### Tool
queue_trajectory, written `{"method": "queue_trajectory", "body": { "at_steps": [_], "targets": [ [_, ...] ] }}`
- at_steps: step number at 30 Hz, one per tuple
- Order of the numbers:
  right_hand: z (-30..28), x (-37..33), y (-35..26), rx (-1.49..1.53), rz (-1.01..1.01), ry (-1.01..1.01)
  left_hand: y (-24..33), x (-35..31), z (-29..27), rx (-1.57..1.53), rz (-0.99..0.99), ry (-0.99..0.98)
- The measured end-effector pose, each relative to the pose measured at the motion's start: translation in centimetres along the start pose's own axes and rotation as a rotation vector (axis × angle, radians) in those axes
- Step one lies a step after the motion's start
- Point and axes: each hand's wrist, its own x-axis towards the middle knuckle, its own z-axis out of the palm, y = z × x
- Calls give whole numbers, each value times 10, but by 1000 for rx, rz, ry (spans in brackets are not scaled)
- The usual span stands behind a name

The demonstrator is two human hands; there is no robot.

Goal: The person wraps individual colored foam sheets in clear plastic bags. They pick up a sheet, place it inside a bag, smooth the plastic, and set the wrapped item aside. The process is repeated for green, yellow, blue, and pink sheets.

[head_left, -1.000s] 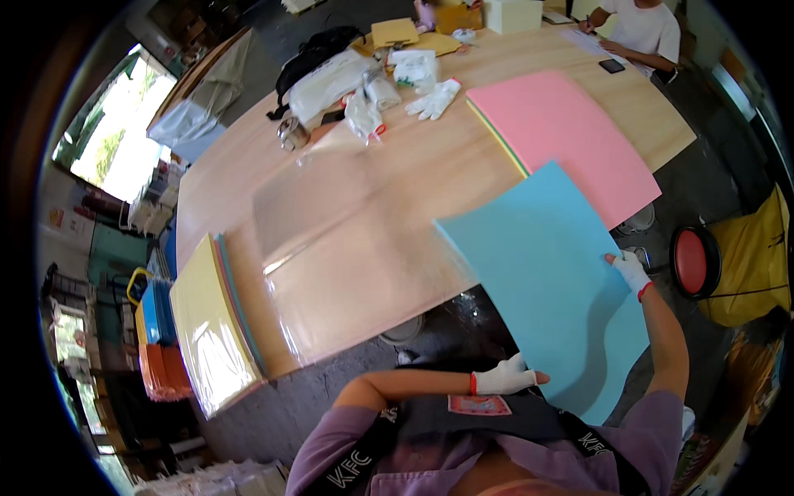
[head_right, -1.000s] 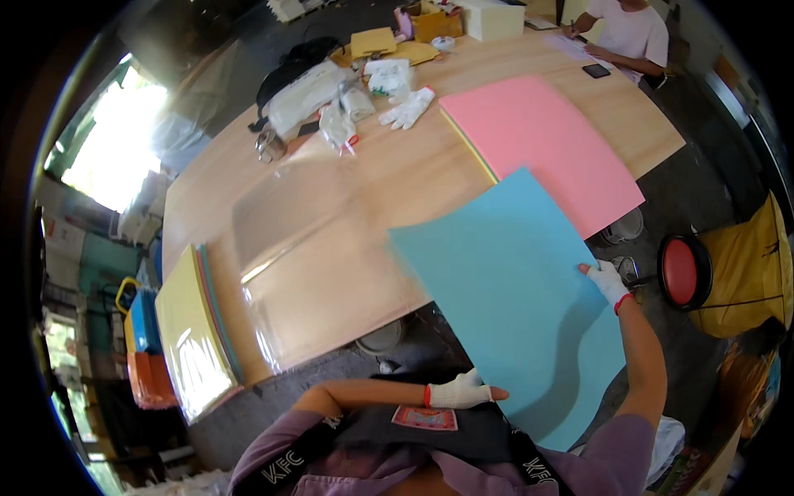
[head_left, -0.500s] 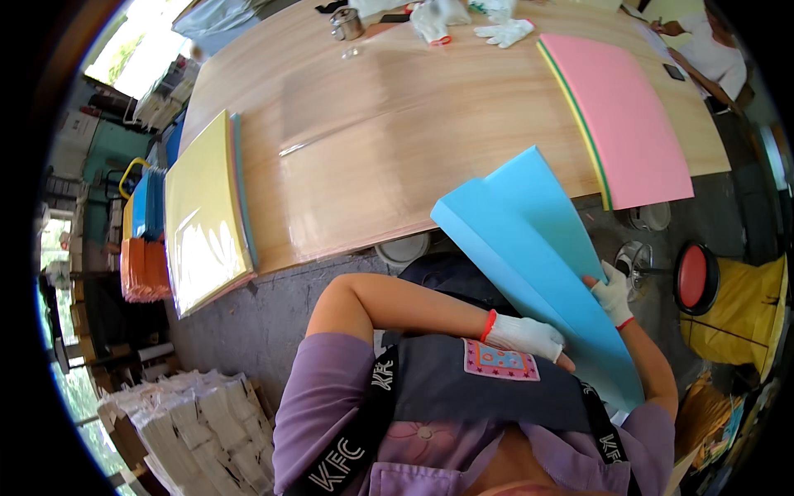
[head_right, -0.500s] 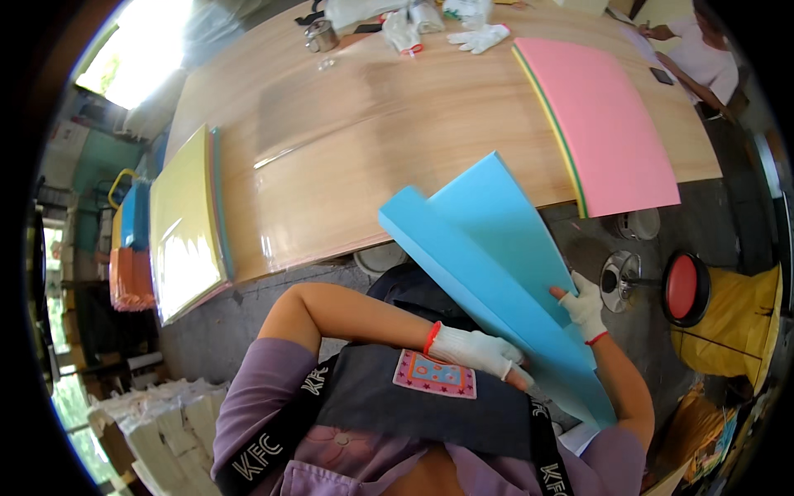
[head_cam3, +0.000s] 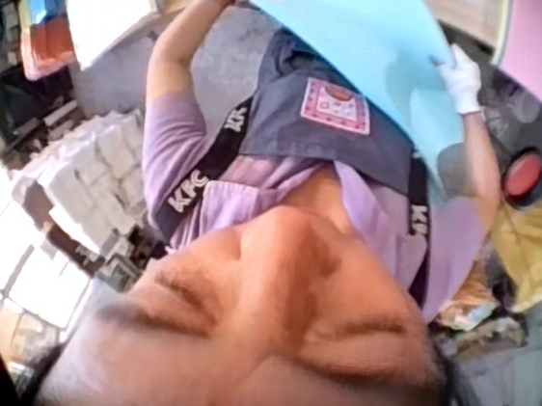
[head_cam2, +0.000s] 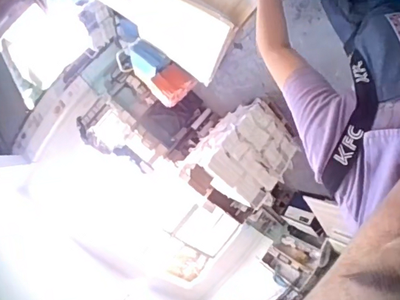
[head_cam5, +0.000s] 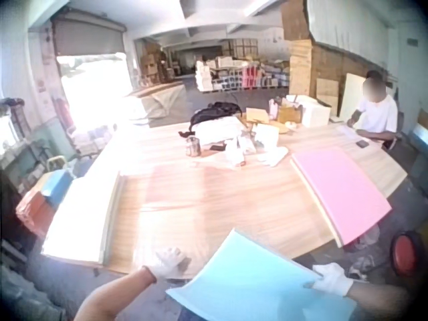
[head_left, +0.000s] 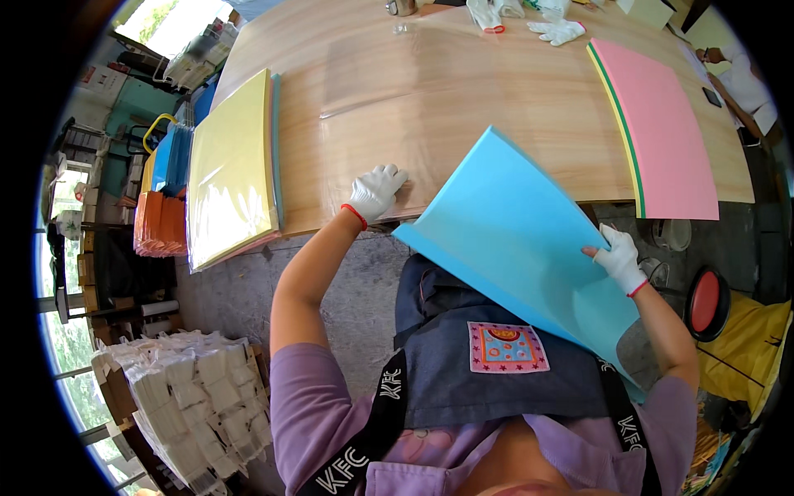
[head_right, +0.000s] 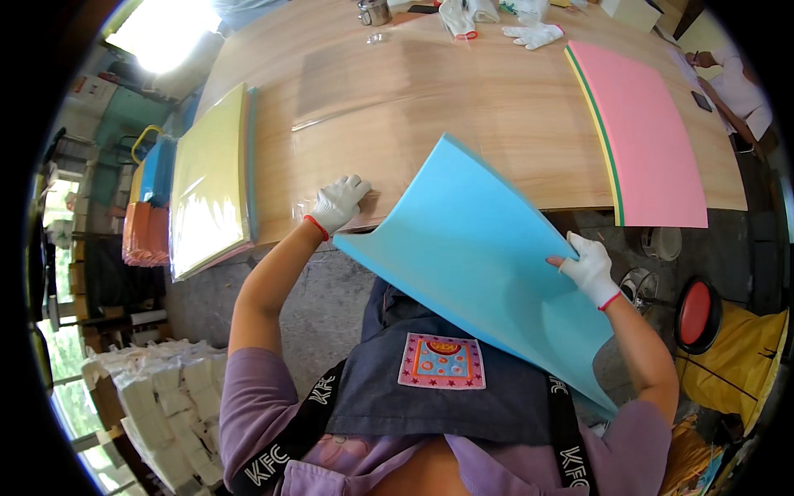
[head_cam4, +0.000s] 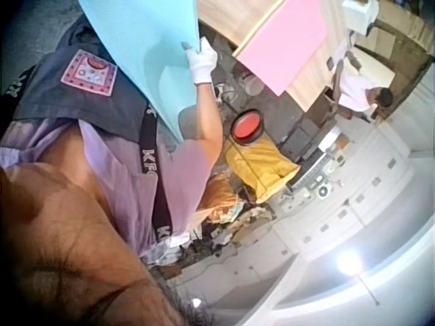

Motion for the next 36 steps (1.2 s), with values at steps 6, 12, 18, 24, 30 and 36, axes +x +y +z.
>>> {"method": "queue_trajectory", "body": {
  "at_steps": [6, 12, 18, 24, 30, 36],
  "targets": [
    [18, 31, -48, -168, -126, -77, -15, 37, -29, -416, -147, 55],
    [19, 53, -88, -217, 105, -329, 6, 37, -85, -517, -89, 289],
    [11, 40, -93, -47, 226, -248, 5, -33, -71, -335, 103, 546],
    [17, 32, -76, 36, 278, -126, -35, -87, 35, -302, -324, 511],
    [27, 40, -45, 37, 260, 58, -38, -71, -29, -649, -463, 574],
    [16, 50, -61, -62, 274, 120, -4, -64, -97, -581, -323, 694]
  ]
}}
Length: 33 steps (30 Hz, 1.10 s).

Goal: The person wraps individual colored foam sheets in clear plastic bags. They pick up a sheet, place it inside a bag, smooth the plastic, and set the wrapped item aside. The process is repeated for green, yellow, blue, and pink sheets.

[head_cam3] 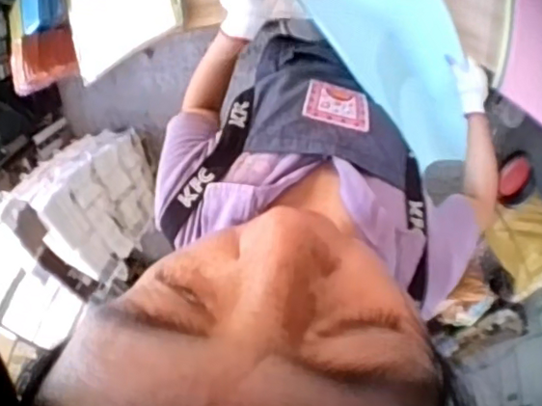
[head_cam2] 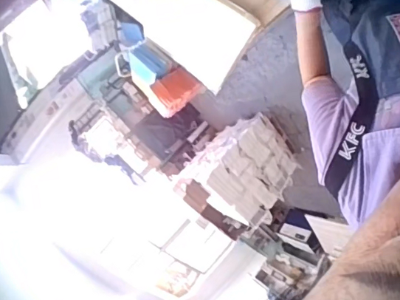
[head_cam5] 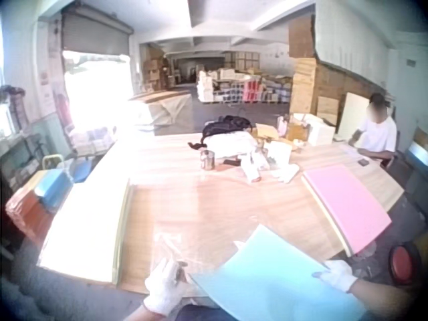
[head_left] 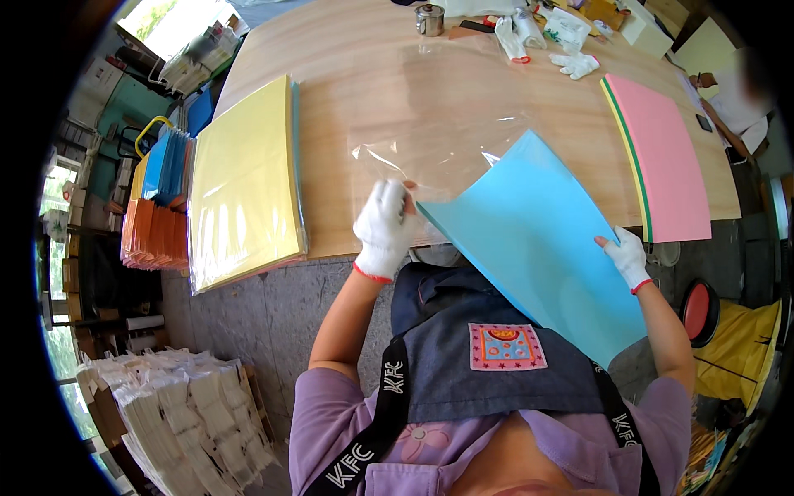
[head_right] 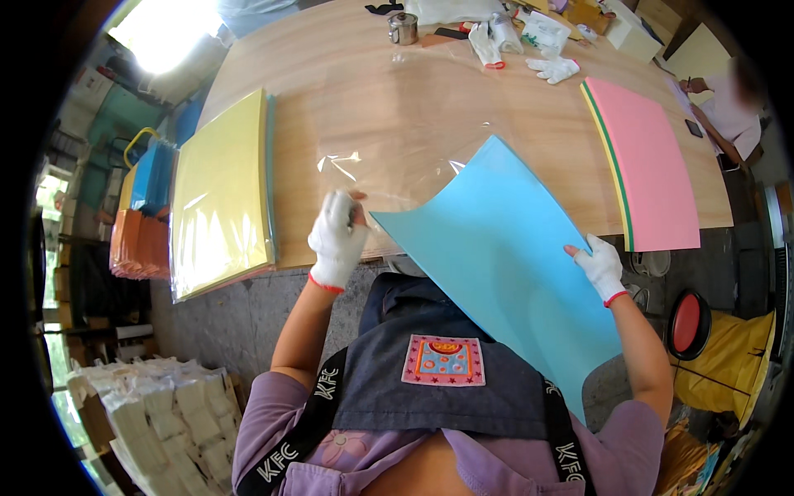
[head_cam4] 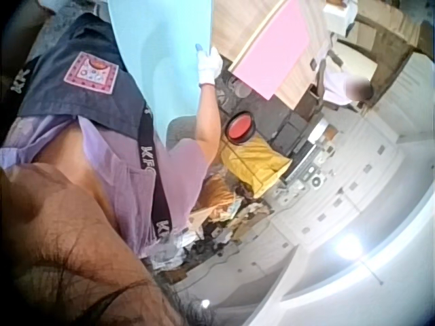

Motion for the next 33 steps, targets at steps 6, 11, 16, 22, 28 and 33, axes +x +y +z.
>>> {"method": "queue_trajectory", "body": {
  "at_steps": [6, 11, 16, 22, 28, 33],
  "targets": [
    [24, 23, 27, 7, -11, 96, -2, -67, 13, -573, 4, 267],
    [28, 50, 24, -30, 31, 58, 6, -65, 57, -1867, -1162, -222],
    [32, 77, 18, 20, 62, 42, 63, -79, 64, -1292, -1083, -296],
    [8, 125, -29, 137, 39, -212, 29, -62, 110, -1296, -1189, 155],
    [42, 201, -32, 343, 27, -327, -55, 3, 112, -1312, -1239, 64],
    [85, 218, -46, 609, 64, -411, -118, 28, 99, -1231, -1214, -62]
  ]
}}
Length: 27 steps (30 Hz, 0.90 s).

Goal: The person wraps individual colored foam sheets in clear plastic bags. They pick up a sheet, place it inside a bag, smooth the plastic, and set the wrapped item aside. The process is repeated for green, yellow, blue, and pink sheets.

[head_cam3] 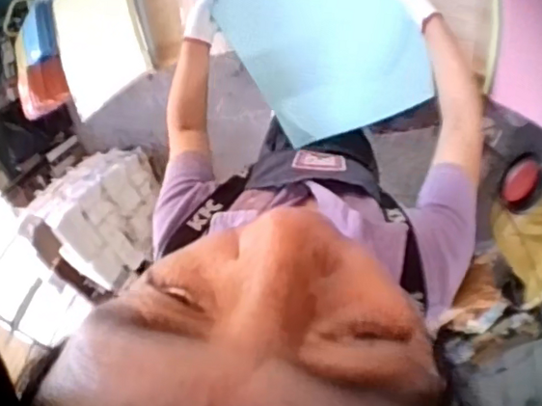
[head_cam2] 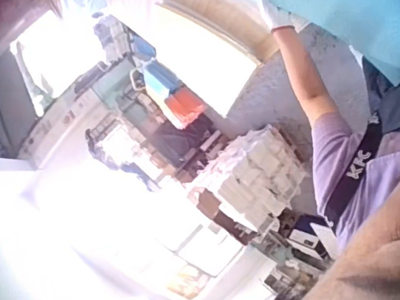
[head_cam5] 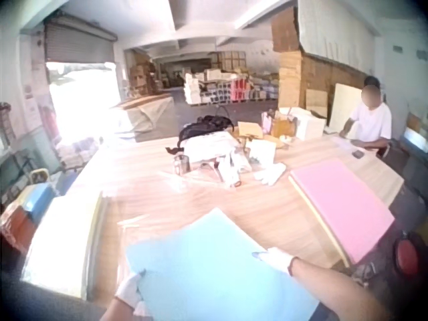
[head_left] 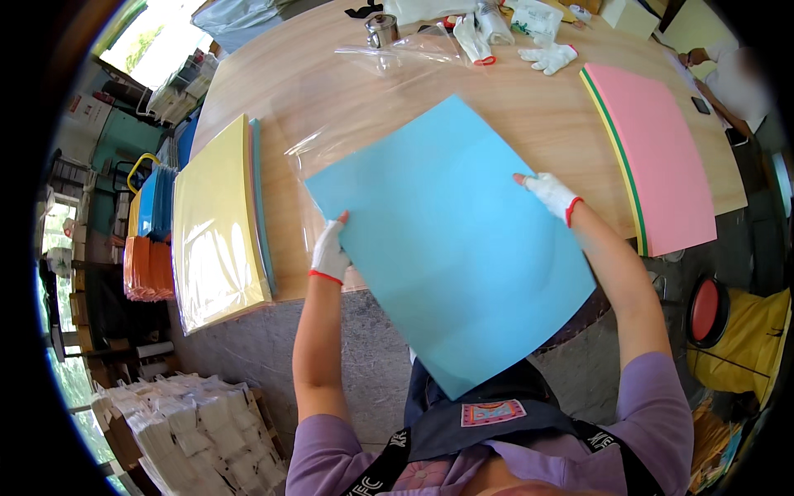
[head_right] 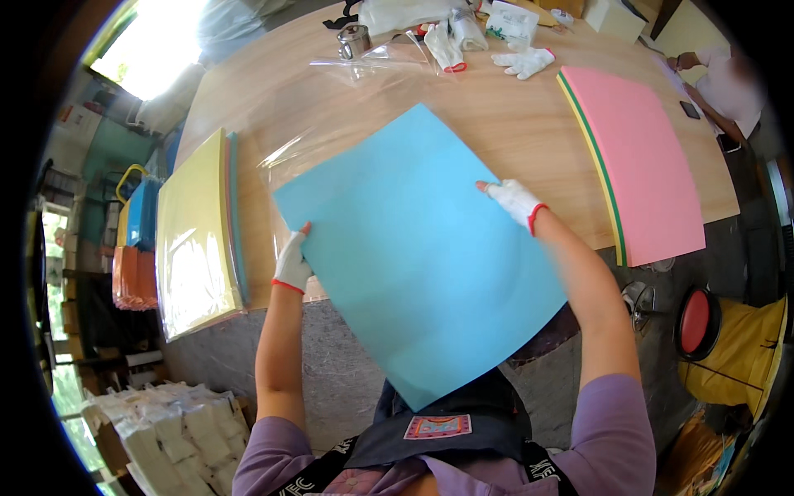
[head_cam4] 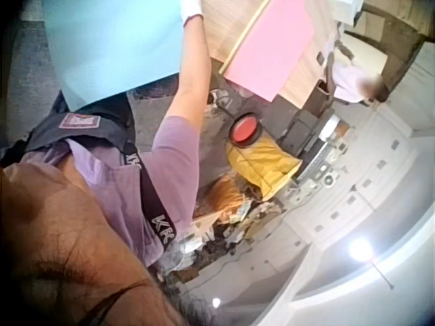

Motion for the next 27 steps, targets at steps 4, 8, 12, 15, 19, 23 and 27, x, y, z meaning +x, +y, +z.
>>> {"method": "queue_trajectory", "body": {
  "at_steps": [4, 8, 12, 15, 19, 23, 27],
  "targets": [
    [32, -35, -23, -121, 115, 41, 3, -5, -37, 66, 34, 57],
    [43, -59, -17, -182, 94, 58, -18, -13, -61, 84, 169, 53],
    [38, -39, 13, -1, -119, 58, -30, -22, -53, 130, 227, 115],
    [38, -5, 11, 88, -289, 27, -38, -22, -59, 155, 279, 161],
    [33, 34, -18, 140, -359, 18, -40, -23, -60, 176, 272, 153],
    [36, 79, -42, 28, -481, 27, -31, -22, -63, 212, 208, 151],
    [45, 96, -46, 49, -441, -4, -33, -25, -60, 172, 208, 170]
  ]
}}
